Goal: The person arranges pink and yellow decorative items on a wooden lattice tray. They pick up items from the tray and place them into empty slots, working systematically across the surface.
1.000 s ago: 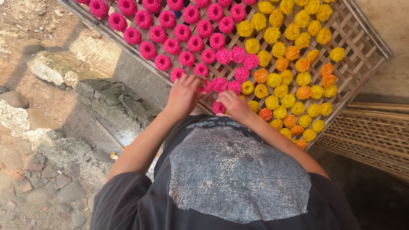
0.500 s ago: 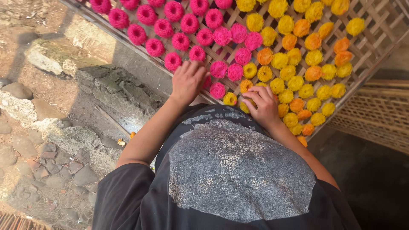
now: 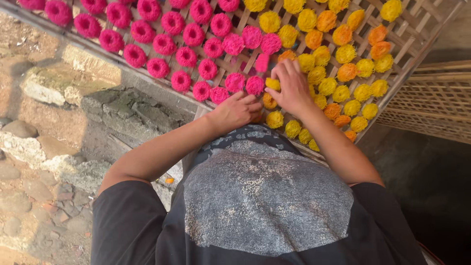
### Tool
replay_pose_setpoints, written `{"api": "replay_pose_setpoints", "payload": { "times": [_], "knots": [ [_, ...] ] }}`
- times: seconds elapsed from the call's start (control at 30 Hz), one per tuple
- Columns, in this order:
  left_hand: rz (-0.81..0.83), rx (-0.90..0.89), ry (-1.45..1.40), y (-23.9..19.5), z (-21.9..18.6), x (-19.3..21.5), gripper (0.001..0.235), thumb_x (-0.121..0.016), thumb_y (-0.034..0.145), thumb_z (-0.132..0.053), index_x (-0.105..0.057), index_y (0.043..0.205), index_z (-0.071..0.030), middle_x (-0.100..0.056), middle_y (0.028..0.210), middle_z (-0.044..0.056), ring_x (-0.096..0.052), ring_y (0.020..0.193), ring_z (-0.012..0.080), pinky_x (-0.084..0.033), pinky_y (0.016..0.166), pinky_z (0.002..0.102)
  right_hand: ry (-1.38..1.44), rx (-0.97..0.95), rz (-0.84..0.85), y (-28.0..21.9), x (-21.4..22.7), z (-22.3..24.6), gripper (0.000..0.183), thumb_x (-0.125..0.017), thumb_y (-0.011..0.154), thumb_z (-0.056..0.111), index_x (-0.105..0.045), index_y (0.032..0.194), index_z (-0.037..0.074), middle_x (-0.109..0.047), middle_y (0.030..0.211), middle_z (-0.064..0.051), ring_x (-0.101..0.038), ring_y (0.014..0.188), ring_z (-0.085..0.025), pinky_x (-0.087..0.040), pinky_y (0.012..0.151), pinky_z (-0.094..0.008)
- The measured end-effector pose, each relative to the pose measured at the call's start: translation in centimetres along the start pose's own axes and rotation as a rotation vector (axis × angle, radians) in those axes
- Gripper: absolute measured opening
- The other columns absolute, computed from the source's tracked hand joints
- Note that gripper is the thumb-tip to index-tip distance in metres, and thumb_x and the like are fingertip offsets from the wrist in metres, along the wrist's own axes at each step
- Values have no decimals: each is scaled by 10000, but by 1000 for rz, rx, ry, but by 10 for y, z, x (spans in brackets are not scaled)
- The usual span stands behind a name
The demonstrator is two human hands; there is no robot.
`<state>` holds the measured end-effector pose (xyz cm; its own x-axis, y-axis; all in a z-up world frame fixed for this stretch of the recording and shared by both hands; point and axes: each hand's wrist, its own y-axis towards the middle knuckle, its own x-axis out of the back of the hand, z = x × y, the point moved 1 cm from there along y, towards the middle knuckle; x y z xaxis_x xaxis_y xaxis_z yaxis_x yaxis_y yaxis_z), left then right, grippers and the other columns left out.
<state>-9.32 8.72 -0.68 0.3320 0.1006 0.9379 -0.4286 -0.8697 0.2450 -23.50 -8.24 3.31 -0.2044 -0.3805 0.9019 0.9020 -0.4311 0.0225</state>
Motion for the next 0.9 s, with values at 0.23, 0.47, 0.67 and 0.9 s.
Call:
{"api": "replay_pose_setpoints", "payload": {
  "times": [0.23, 0.47, 0.67, 0.9],
  "knots": [
    [131, 1, -194, 20, 23, 6, 352, -672, 775, -353, -688, 1053, -139, -624, 1034, -5, -548, 1085, 192, -417, 899, 373, 316, -347, -163, -33, -1, -9, 359, -851, 887, 230, -599, 1085, 67, -576, 1086, -104, -611, 981, -290, -500, 819, -385],
    [155, 13, -280, 23, 35, -9, 339, -681, 815, -360, -679, 1033, -101, -701, 995, 8, -569, 1079, 200, -414, 927, 383, 18, -142, -14, -60, -11, 24, 470, -859, 745, 200, -682, 1163, 76, -632, 1092, -107, -575, 1020, -316, -484, 874, -442],
    [82, -85, -294, 37, 57, -12, 279, -647, 899, -384, -721, 979, -128, -659, 1043, 24, -553, 1092, 207, -402, 932, 403, -18, -416, -148, -39, -27, 46, 437, -740, 767, 62, -656, 1195, 32, -622, 1152, -129, -589, 1106, -350, -504, 958, -437],
    [248, -217, -343, 37, 62, 6, 346, -649, 931, -469, -727, 949, -132, -614, 1081, 29, -549, 1126, 202, -405, 935, 405, 182, -693, -360, -53, -24, 75, 334, -674, 934, 78, -655, 1264, 30, -627, 1145, -161, -677, 1024, -340, -554, 858, -409]
  ]
}}
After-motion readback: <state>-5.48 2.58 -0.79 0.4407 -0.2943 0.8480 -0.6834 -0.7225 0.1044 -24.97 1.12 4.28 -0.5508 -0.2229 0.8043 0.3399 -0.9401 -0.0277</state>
